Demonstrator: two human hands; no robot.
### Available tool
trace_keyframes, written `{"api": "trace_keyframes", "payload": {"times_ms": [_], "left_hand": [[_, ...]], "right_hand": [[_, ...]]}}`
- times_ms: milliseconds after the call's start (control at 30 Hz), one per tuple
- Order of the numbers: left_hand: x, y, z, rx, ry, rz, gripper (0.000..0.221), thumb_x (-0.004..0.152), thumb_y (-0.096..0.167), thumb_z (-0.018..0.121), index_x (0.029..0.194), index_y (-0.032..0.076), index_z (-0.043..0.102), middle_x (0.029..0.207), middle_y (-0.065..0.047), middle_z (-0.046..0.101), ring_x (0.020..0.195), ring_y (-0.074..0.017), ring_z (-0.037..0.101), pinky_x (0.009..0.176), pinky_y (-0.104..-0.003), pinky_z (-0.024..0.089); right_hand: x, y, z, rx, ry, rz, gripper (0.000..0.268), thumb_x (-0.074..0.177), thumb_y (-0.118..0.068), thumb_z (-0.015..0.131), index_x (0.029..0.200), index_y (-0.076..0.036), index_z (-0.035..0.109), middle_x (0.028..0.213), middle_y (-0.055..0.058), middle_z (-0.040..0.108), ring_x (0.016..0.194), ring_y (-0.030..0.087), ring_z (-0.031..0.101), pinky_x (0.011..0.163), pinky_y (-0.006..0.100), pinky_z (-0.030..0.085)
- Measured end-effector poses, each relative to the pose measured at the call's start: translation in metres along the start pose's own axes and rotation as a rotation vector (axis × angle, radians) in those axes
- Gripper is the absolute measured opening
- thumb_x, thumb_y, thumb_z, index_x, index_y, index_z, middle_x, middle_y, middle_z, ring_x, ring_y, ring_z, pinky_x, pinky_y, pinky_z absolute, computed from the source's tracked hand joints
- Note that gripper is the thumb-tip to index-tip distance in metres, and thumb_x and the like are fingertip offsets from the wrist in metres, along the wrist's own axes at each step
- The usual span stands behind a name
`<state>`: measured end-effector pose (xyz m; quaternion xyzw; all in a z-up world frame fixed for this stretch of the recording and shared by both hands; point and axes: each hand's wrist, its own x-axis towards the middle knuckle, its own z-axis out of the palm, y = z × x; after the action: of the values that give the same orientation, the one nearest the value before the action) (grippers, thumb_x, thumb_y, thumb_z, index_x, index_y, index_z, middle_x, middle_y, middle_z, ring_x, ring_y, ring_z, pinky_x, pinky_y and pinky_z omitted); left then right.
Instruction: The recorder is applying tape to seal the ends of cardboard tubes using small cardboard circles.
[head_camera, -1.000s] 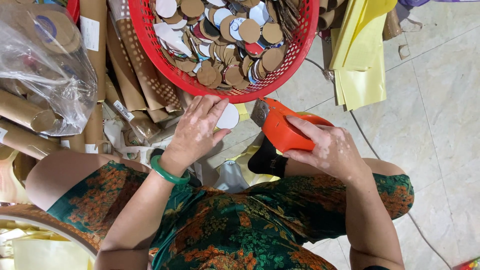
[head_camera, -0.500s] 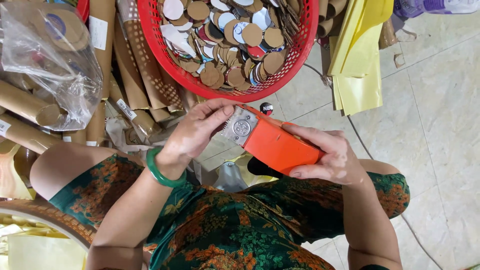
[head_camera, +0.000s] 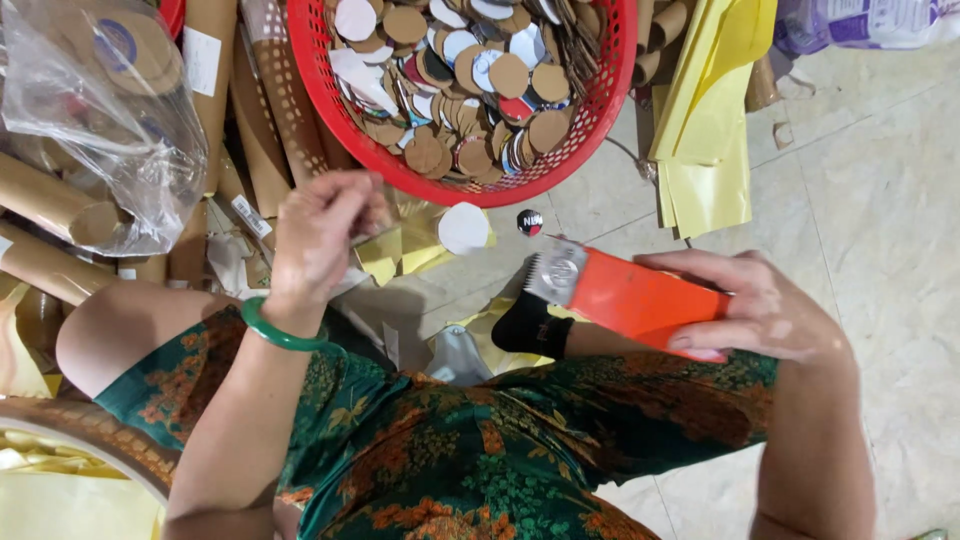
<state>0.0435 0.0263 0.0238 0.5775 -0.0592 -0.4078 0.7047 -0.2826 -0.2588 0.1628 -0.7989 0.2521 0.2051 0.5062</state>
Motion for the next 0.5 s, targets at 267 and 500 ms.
{"api": "trace_keyframes", "payload": {"times_ms": [267,500], "left_hand": [[0.03,-0.11,-0.006,0.401,0.148,0.098,0.014,0.1,0.012,0.069,0.106,0.001,0.075,0.083,-0.004,0.074,0.069,-0.0128,0.068,0.062,-0.025,0.055],[0.007,-0.101,0.022,1.265,0.243,0.749,0.041,0.08,0.014,0.08,0.119,0.005,0.072,0.109,-0.019,0.069,0.095,-0.0354,0.068,0.072,-0.042,0.058]], "right_hand": [[0.077,0.001,0.04,-0.352,0.088,-0.178,0.067,0.07,-0.042,0.083,0.128,-0.015,0.064,0.112,0.007,0.075,0.087,0.025,0.076,0.08,0.036,0.059],[0.099,-0.016,0.052,-0.291,0.047,-0.11,0.067,0.069,-0.042,0.085,0.128,-0.016,0.065,0.106,0.008,0.079,0.088,0.027,0.076,0.085,0.038,0.054]]}}
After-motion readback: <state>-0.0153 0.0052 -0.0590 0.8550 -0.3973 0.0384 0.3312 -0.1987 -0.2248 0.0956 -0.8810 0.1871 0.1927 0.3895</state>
